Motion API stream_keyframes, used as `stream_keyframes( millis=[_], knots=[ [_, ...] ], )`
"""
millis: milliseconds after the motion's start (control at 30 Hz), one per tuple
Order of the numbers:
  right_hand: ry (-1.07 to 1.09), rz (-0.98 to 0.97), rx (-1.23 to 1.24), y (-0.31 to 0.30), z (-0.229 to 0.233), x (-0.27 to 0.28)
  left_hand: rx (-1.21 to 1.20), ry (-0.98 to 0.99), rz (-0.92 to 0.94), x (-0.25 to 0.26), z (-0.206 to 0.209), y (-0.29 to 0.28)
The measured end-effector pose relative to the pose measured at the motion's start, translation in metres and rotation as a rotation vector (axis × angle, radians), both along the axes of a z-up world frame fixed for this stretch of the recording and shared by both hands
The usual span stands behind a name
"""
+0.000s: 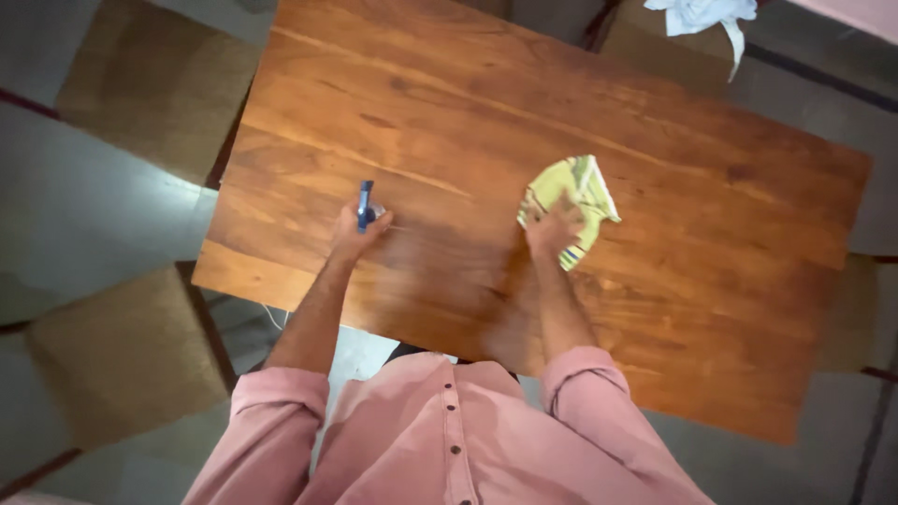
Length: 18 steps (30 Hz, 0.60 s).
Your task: The person cleans a wooden chair and a wooden table using a spray bottle and a cloth. They spray the surfaces and wipe them down with the cloth, moving around the furniture to clean different sections.
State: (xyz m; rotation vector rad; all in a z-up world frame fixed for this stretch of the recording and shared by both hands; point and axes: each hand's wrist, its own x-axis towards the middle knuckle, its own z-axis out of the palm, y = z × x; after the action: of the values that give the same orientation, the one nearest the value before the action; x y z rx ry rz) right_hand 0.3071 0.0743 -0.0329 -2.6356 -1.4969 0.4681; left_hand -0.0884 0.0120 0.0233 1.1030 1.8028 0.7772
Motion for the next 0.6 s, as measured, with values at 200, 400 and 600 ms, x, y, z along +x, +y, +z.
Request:
stream_keyframes(
  millis=[200,400,600],
  knots=[
    [0.028,0.752,0.225,-0.043,-0.024,-0.031,0.226,-0.026,-0.039,0.001,0.001,0.001],
    [0.177,0.77,0.294,-0.09,-0.012,0.061,0.231,-0.016,-0.047,-0.004,-0.021,0.006],
    [-0.005,-0.189,0.25,-0.07,-0.023,0.205,0.284,-0.283,-0.057,-0.008,-0.055,0.007]
  ],
)
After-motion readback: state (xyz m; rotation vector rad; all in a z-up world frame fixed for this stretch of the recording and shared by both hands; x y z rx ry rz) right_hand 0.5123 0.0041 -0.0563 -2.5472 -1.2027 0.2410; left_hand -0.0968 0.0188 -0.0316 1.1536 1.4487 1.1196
